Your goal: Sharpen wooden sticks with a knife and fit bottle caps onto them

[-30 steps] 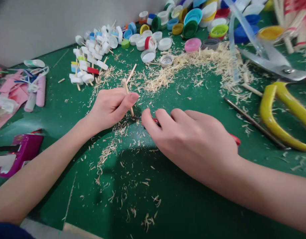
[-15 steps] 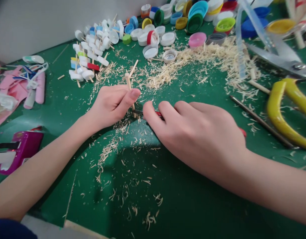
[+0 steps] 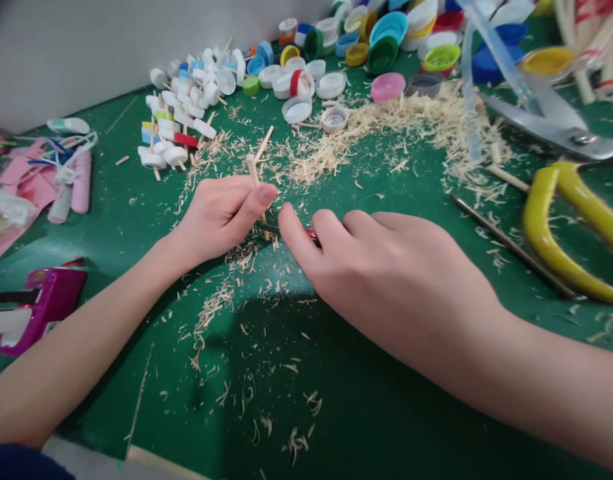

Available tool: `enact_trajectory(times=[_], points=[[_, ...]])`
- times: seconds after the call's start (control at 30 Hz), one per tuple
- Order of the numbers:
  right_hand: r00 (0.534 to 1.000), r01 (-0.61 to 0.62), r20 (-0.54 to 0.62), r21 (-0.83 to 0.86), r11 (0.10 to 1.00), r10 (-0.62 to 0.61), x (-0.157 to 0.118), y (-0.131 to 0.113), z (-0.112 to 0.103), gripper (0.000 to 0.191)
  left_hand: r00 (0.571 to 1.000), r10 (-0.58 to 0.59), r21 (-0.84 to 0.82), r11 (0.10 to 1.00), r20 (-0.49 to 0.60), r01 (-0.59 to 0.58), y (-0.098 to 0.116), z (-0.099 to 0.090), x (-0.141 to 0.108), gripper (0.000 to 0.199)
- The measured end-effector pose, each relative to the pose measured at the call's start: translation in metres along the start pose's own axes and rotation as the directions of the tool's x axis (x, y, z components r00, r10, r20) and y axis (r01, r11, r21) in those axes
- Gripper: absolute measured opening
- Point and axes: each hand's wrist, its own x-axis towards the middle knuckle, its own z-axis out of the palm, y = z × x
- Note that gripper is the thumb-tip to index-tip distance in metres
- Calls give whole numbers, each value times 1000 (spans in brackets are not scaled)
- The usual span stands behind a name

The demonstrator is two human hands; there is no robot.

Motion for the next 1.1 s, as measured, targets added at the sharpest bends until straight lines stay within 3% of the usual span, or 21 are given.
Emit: enact_trajectory(times=[0.4, 0.63, 1.1], points=[[998, -4, 55, 65, 998, 0, 1, 1, 0, 48, 999, 16, -16, 1000, -32, -16, 1, 2, 0, 54], [992, 56, 108, 147, 988, -72, 1, -2, 9, 46, 1000, -9, -16, 1000, -3, 9, 2, 0, 0, 56], [999, -32, 0, 4, 999, 32, -1, -3, 2, 29, 999, -36, -22, 999, 29, 37, 2, 0, 0, 57]])
